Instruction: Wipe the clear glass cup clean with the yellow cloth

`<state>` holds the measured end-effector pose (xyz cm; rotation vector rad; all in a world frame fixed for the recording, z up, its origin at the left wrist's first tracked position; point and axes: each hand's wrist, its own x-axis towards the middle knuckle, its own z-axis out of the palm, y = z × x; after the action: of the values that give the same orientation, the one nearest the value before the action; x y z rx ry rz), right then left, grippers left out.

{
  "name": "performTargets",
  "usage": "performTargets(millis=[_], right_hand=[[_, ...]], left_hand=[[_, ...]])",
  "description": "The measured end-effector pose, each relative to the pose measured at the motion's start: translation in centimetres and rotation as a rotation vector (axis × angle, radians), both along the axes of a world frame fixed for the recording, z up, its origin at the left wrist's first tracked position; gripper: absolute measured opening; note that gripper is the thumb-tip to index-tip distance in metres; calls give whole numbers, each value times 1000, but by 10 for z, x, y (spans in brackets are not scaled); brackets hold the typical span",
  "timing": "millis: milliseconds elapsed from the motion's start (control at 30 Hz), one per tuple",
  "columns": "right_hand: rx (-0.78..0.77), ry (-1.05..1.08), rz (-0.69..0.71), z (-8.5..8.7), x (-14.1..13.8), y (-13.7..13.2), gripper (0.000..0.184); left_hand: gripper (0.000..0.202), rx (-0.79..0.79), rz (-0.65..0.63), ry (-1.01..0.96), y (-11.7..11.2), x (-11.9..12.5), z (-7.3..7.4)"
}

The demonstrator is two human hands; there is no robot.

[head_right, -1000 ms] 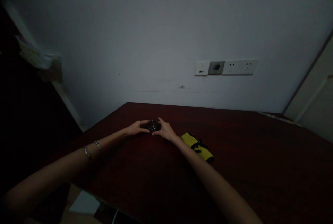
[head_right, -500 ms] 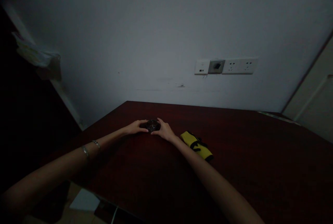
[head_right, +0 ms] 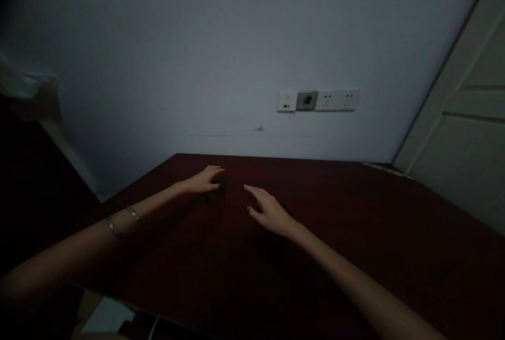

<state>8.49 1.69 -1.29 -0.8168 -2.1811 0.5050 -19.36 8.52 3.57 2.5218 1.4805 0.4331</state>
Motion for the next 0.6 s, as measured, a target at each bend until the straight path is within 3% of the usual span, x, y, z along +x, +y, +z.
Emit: performTargets(millis=[133, 267, 400, 600], right_hand=[[4, 12, -238, 0, 65, 5, 45], [-111, -90, -359, -9, 103, 3, 45], [-222, -179, -368, -14, 108, -13, 51], [-209, -212, -373, -24, 99, -23, 48]], left_hand=[[46, 31, -219, 138, -20, 62, 0], [59, -2, -452, 147, -40, 110, -6], [63, -6, -555, 140, -49, 136, -15], [33, 92, -519, 249, -50, 151, -22]])
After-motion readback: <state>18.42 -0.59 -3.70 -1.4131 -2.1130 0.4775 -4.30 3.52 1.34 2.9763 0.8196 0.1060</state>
